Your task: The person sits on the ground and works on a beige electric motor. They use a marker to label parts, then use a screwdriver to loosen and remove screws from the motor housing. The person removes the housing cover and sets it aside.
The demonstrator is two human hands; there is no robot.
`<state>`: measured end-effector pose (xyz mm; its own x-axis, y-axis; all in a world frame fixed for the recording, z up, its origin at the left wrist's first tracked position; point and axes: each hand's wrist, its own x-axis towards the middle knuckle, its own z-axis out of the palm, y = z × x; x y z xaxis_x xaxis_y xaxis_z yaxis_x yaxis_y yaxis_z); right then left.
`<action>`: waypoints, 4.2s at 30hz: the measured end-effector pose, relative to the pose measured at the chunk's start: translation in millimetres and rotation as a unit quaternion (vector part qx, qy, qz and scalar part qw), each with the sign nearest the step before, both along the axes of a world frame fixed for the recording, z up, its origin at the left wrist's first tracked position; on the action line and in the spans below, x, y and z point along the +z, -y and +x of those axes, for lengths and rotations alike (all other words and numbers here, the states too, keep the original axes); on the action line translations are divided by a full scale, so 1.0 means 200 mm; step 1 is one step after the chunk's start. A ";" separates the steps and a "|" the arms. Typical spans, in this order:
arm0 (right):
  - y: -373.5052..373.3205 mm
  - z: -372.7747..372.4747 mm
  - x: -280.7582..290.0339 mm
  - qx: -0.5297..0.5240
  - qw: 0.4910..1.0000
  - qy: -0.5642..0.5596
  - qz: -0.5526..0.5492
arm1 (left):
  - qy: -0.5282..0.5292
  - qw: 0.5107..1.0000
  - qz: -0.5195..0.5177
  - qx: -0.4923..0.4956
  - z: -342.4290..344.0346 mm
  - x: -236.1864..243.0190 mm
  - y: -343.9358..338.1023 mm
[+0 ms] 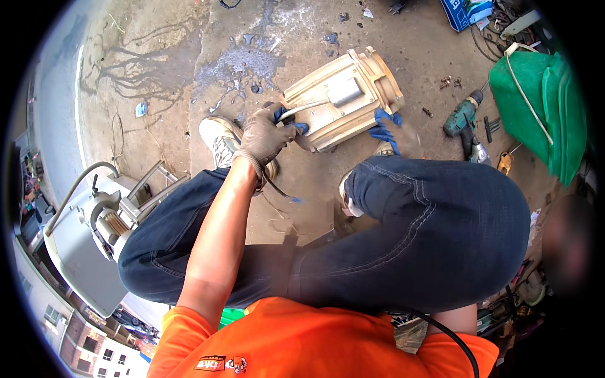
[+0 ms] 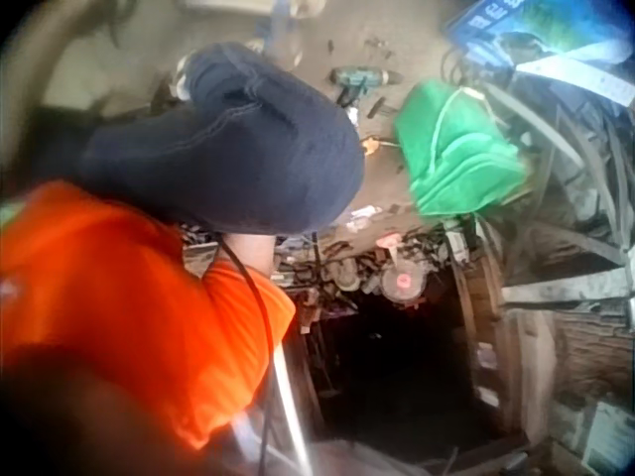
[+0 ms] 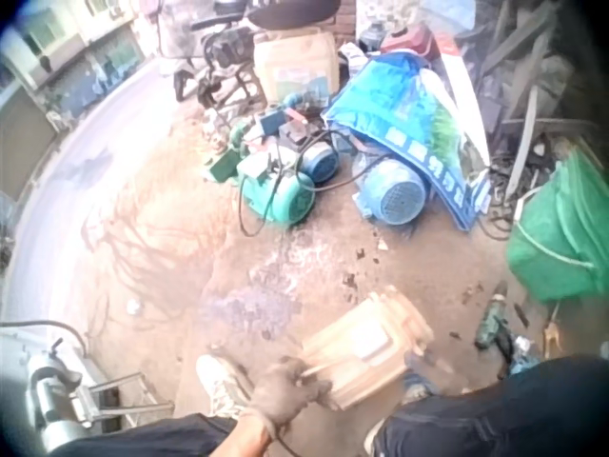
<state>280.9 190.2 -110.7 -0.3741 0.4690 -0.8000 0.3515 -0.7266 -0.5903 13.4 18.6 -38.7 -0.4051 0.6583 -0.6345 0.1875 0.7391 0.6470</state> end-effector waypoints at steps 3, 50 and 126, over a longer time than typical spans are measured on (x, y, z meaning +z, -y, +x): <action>0.01 0.05 0.04 0.010 1.000 0.001 0.014 | 0.047 0.999 -0.013 -0.011 0.03 0.01 0.00; 0.02 0.16 -0.28 0.085 0.978 -0.186 0.029 | 0.021 0.995 0.099 -0.028 -0.28 0.10 -0.61; -0.07 1.10 0.23 -0.313 0.787 0.418 0.329 | -0.151 0.910 0.054 0.382 0.27 -0.28 -0.35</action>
